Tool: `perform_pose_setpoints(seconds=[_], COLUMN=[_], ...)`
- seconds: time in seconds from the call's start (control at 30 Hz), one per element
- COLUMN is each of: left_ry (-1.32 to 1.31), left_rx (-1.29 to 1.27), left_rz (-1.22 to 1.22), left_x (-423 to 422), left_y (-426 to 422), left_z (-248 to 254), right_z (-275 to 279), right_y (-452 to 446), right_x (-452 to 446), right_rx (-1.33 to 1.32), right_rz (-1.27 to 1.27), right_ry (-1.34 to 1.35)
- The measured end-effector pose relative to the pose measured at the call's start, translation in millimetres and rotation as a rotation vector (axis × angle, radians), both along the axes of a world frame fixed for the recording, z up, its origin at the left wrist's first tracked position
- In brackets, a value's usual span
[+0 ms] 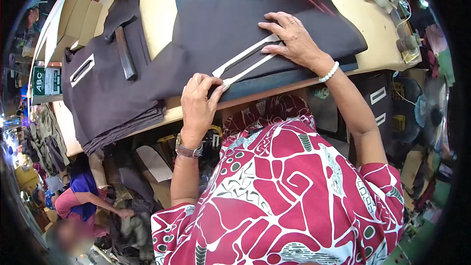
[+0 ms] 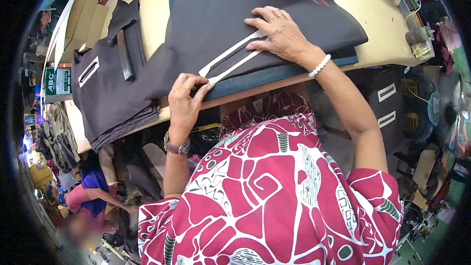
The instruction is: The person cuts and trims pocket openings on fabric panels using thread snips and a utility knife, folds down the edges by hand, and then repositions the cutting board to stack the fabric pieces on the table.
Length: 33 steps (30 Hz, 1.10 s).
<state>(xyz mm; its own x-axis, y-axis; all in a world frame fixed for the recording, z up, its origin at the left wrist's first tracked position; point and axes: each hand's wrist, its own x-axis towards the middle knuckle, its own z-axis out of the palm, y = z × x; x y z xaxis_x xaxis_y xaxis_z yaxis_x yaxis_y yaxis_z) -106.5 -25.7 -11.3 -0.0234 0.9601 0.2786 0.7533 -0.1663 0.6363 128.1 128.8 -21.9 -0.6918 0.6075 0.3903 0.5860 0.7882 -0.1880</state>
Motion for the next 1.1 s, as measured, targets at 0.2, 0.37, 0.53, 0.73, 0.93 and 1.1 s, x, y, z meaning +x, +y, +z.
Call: perform_pose_setpoints(seconds=[0.2, 0.37, 0.53, 0.73, 0.93, 1.1], left_ry=[-0.029, -0.036, -0.129, 0.189, 0.176, -0.022], left_rx=[0.020, 0.033, -0.298, 0.187, 0.232, 0.473], left_rz=[0.003, 0.003, -0.129, 0.291, 0.416, 0.302], left_x=[-2.6, -1.6, -21.6, -53.6, -50.5, -54.5], left_y=[-0.4, -0.2, 17.6, 119.4, 148.1, 104.4], left_z=[-2.7, -1.1, 25.4, -1.3, -19.4, 21.9], right_z=[-1.5, -4.1, 8.6, 38.4, 44.8, 47.0], right_y=[-27.7, -42.1, -24.3, 35.6, 77.0, 95.7], right_x=[-46.2, -76.9, -65.5, -66.4, -105.1, -136.5], right_rx=[-0.075, -0.118, -0.275, -0.661, -0.429, -0.629], right_rz=[0.177, 0.280, 0.359, -0.046, -0.066, 0.147], right_ry=[0.040, 0.048, 0.065, 0.466, 0.359, 0.071])
